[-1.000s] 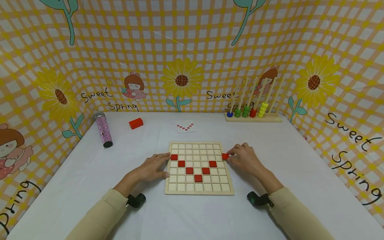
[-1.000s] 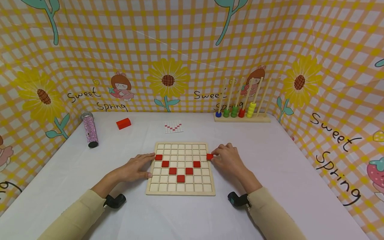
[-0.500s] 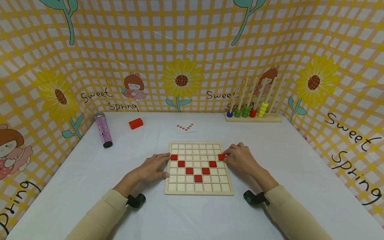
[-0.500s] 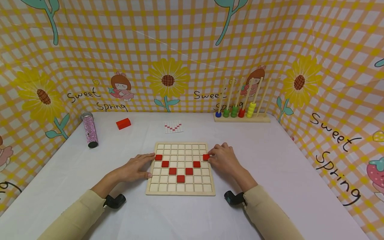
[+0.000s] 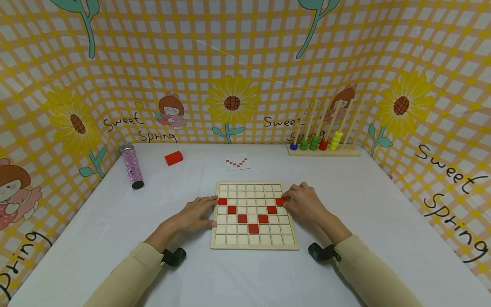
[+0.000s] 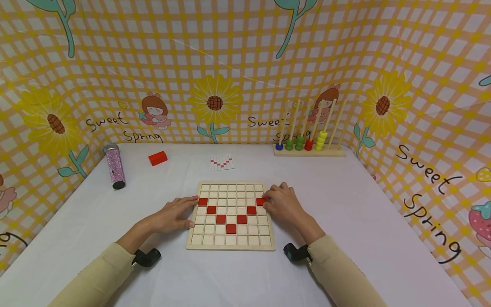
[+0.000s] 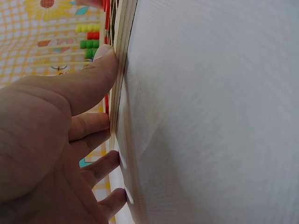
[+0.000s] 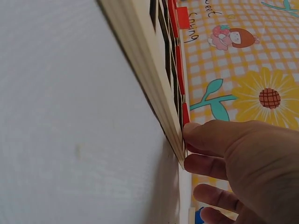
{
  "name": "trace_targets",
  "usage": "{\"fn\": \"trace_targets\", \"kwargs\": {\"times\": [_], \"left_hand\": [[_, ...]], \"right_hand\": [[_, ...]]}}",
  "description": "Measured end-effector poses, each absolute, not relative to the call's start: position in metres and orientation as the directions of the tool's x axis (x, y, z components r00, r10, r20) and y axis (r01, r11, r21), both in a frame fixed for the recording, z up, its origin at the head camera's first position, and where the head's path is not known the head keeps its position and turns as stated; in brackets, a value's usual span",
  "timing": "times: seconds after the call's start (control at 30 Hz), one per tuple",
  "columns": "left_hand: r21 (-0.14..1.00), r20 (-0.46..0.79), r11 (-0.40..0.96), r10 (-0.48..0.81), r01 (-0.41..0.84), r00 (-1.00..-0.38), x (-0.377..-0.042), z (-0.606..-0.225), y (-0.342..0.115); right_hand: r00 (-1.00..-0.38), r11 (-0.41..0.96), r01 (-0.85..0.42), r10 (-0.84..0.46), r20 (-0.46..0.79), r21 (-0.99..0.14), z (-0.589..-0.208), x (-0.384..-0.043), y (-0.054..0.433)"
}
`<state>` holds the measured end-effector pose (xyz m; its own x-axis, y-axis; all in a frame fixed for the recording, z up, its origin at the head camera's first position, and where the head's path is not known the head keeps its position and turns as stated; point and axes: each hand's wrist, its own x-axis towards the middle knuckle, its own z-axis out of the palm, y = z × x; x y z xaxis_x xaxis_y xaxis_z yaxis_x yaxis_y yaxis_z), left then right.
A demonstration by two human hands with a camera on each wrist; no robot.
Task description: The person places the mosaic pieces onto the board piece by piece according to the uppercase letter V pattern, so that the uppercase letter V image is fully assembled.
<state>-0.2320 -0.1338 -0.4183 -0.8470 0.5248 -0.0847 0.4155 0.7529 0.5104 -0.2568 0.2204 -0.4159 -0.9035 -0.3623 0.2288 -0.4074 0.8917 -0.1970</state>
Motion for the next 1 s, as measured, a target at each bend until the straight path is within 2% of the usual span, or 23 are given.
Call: {"fn": "trace_targets", "kwargs": {"times": [0.53,1.0], "left_hand": [[0.505,-0.098,0.761,0.518,0.406,-0.849,-0.232,-0.418,-0.134],[0.475,-0.110,0.784,0.504,0.400,-0.857,-0.231,-0.414,-0.132]], "right_hand": [[-0.909,0.899,-0.396,-0.355,0.220,-0.187,-0.417,-0.257,0.219],[-0.906,0.897,-0.385,-0.323,0.274,-0.217,-0.407,-0.248,0.223]]}}
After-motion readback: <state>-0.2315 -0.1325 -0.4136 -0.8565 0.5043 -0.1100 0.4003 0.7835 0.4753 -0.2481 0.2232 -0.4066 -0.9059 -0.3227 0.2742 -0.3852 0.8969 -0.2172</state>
